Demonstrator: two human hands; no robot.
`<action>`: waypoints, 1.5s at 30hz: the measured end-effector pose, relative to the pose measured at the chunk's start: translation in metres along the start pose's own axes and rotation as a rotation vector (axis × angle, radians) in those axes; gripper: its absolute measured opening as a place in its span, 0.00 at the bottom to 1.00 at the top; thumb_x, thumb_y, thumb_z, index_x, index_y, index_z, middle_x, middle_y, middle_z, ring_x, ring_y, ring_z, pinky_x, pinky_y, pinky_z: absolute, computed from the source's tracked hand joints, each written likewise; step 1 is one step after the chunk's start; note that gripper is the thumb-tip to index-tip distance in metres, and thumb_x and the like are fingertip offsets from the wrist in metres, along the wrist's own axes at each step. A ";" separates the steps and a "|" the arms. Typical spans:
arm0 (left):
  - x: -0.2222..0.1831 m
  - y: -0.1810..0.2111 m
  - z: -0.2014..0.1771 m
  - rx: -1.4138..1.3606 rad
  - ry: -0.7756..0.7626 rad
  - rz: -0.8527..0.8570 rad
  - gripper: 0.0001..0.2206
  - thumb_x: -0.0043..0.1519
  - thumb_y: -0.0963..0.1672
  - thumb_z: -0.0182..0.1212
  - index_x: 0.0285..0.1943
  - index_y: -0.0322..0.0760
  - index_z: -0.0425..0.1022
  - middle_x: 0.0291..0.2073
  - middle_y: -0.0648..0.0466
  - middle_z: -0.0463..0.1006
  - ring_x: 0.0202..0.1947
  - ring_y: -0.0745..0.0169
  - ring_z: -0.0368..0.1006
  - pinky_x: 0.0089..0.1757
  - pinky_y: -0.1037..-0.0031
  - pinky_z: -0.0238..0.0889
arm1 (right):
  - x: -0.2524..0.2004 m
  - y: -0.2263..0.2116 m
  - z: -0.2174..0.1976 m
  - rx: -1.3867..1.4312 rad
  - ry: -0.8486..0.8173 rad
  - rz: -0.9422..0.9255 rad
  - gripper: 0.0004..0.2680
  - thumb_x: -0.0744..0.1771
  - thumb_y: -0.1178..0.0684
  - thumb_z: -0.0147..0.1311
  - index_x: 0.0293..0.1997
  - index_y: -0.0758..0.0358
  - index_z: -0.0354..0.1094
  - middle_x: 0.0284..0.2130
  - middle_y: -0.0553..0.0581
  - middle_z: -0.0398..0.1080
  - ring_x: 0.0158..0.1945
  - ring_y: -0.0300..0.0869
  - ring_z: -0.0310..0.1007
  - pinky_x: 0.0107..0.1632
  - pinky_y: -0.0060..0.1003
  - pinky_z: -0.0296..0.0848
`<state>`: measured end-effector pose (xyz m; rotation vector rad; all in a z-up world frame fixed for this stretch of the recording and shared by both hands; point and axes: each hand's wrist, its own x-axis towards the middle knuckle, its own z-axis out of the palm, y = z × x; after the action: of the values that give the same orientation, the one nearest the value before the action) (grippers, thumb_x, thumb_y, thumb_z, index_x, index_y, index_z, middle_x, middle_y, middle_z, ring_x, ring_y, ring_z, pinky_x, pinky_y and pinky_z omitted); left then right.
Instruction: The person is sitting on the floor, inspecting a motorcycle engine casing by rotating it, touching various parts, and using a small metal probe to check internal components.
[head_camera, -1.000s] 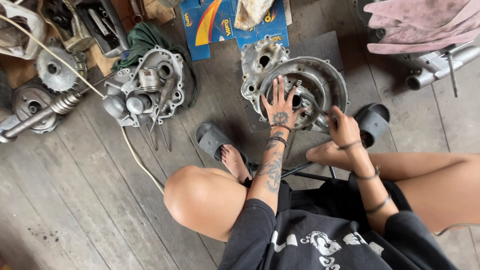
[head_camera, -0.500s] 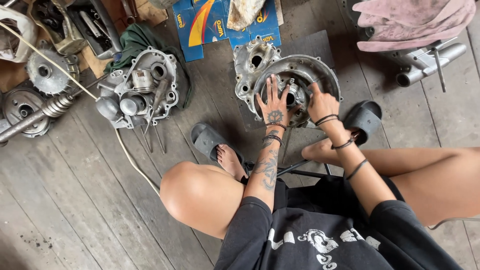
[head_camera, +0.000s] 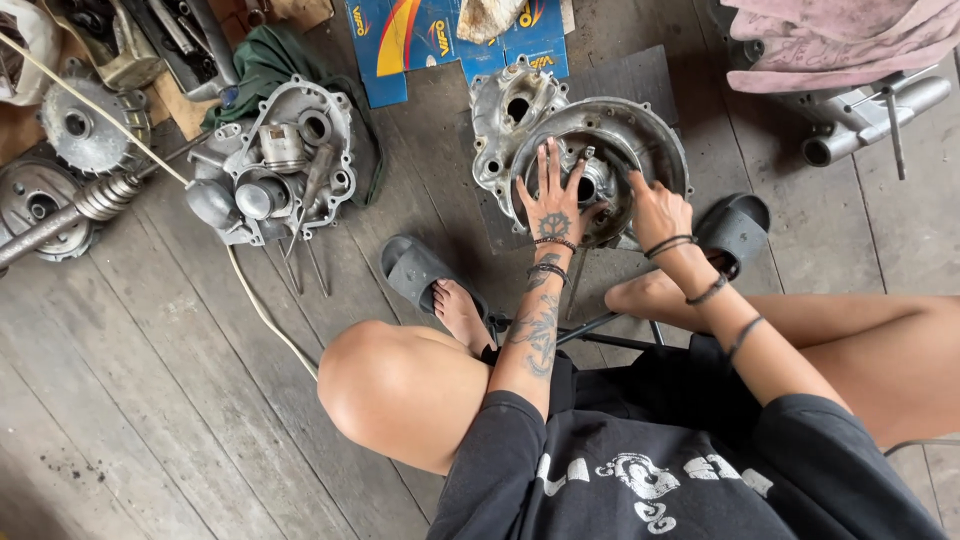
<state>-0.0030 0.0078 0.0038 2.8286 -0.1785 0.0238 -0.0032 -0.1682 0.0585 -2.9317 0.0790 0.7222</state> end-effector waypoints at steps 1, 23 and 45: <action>0.001 0.000 0.000 0.022 -0.004 0.006 0.38 0.51 0.68 0.47 0.67 0.57 0.64 0.78 0.44 0.46 0.78 0.48 0.43 0.64 0.36 0.47 | -0.005 0.006 0.004 0.007 -0.040 0.045 0.10 0.73 0.50 0.40 0.62 0.48 0.60 0.40 0.66 0.75 0.42 0.68 0.79 0.45 0.63 0.77; 0.003 0.001 -0.003 -0.007 -0.050 0.010 0.37 0.53 0.68 0.50 0.68 0.55 0.65 0.78 0.43 0.46 0.79 0.46 0.40 0.64 0.35 0.43 | 0.022 0.030 0.002 -0.017 -0.027 0.051 0.11 0.70 0.42 0.48 0.60 0.41 0.62 0.31 0.68 0.76 0.40 0.67 0.80 0.44 0.59 0.77; 0.003 0.005 -0.007 -0.019 -0.039 0.005 0.38 0.51 0.67 0.55 0.67 0.55 0.67 0.77 0.44 0.47 0.78 0.47 0.42 0.63 0.36 0.44 | -0.022 0.018 0.004 -0.050 -0.043 0.101 0.11 0.72 0.49 0.42 0.62 0.49 0.60 0.29 0.71 0.76 0.39 0.66 0.80 0.41 0.59 0.78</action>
<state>-0.0006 0.0044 0.0123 2.8114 -0.1930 -0.0314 -0.0259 -0.1852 0.0631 -2.9757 0.2095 0.8124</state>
